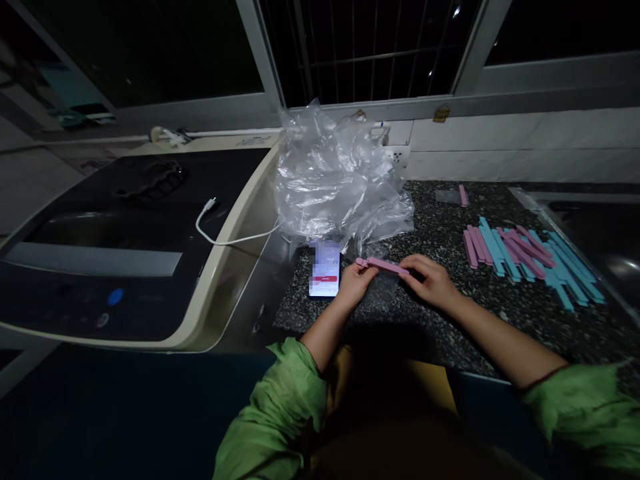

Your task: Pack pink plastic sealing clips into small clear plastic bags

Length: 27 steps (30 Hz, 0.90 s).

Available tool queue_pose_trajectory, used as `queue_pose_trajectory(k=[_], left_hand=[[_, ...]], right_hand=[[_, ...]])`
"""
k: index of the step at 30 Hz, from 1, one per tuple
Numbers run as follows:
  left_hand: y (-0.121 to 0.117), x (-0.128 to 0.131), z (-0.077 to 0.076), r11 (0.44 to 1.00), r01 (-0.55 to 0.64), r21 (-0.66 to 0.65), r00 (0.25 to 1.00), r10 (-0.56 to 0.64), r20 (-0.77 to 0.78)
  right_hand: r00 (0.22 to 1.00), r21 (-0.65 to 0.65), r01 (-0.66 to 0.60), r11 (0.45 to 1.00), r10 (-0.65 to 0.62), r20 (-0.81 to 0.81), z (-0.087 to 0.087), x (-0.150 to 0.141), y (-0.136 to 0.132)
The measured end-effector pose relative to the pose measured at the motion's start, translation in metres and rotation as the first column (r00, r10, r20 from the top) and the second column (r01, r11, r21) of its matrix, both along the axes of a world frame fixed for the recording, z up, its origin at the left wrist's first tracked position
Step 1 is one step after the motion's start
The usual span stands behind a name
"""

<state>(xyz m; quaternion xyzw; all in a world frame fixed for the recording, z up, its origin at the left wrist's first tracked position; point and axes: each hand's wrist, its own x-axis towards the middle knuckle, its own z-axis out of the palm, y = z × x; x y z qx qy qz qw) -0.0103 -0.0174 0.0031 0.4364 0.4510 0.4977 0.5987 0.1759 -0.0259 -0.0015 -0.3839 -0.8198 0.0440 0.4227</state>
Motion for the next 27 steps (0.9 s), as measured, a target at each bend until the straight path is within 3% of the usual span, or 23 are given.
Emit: queue_pose_trajectory(k=[15, 27], left_hand=[[-0.0004, 0.0012, 0.0034, 0.999, 0.004, -0.044, 1.0, -0.002, 0.026], [-0.0009, -0.0012, 0.0025, 1.0, -0.004, 0.013, 0.999, 0.004, -0.047]], right_hand=[[1.0, -0.013, -0.013, 1.0, 0.013, -0.014, -0.0025, -0.0014, -0.0001], [1.0, -0.015, 0.009, 1.0, -0.008, 0.021, -0.0015, -0.0016, -0.0011]])
